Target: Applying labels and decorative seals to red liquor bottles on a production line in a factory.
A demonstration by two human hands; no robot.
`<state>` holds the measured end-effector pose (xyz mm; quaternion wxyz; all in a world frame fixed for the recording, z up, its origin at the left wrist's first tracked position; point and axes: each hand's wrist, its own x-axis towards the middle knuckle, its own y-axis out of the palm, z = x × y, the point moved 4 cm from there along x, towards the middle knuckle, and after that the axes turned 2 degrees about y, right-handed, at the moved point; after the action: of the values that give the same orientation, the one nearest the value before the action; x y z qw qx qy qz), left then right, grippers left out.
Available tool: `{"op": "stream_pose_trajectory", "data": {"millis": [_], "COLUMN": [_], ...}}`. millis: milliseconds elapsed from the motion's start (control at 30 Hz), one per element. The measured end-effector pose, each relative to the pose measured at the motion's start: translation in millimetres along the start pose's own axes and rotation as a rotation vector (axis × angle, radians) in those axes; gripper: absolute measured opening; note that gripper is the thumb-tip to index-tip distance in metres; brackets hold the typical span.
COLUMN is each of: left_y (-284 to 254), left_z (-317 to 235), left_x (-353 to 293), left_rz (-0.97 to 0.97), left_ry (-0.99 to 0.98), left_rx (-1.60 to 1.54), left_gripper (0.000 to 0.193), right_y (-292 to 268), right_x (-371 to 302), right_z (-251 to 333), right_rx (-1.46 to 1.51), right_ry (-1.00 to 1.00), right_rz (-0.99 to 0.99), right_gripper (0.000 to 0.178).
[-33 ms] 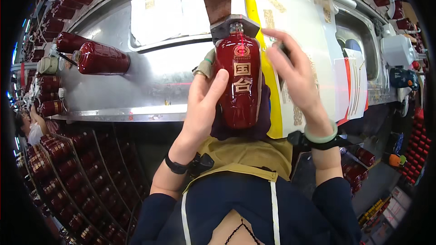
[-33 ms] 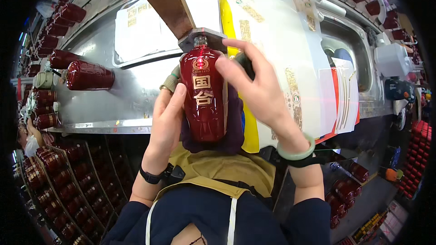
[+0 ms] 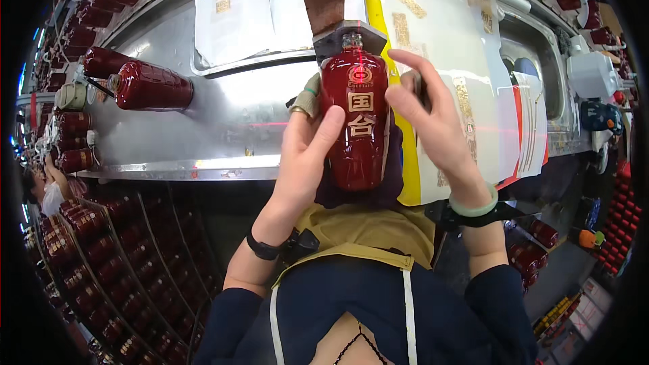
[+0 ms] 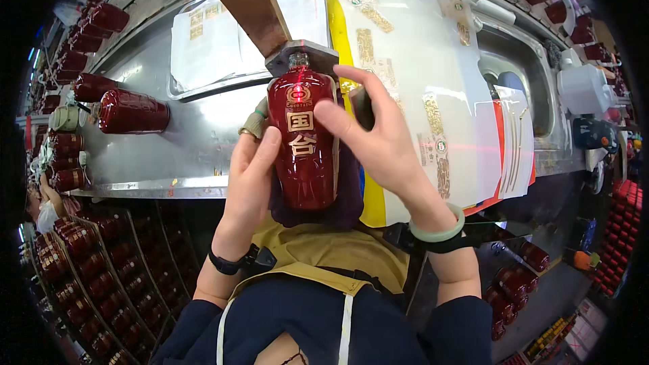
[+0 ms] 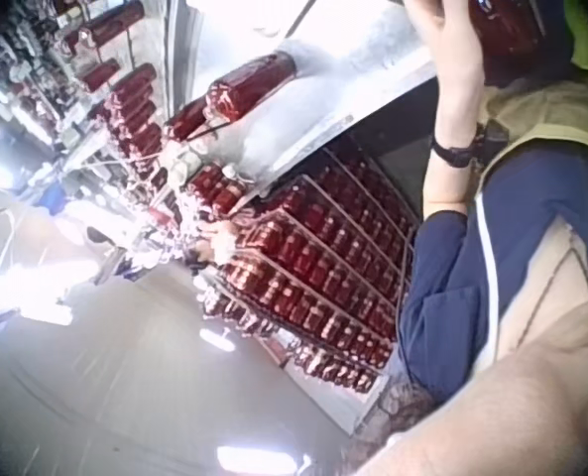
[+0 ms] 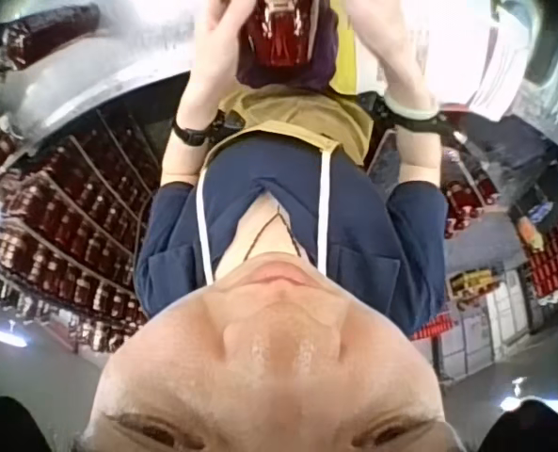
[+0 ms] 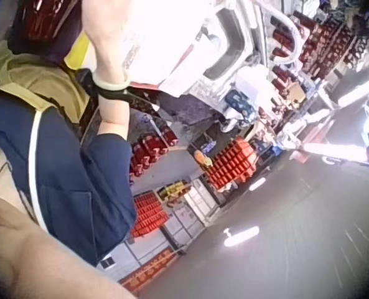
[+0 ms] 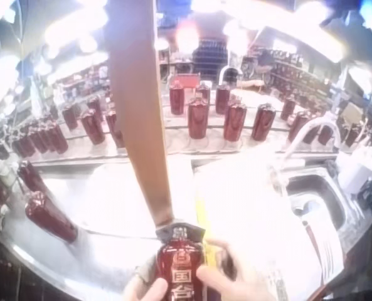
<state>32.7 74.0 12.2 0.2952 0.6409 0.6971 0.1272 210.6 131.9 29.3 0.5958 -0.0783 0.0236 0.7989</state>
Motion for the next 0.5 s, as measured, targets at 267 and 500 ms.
{"op": "stream_pose_trajectory", "data": {"millis": [267, 500], "left_y": [0.1, 2.8], "left_z": [2.0, 5.4], "left_x": [-3.8, -3.0], "left_rz": [0.041, 0.040], "left_ry": [0.086, 0.134], "left_rx": [0.262, 0.281], "left_gripper": [0.077, 0.074], "right_y": [18.1, 4.9], "right_x": [-20.1, -13.8], "right_z": [-28.1, -13.3], "right_rx": [0.178, 0.021], "right_ry": [0.121, 0.068], "right_rz": [-0.005, 0.026], "right_gripper": [0.074, 0.071]}}
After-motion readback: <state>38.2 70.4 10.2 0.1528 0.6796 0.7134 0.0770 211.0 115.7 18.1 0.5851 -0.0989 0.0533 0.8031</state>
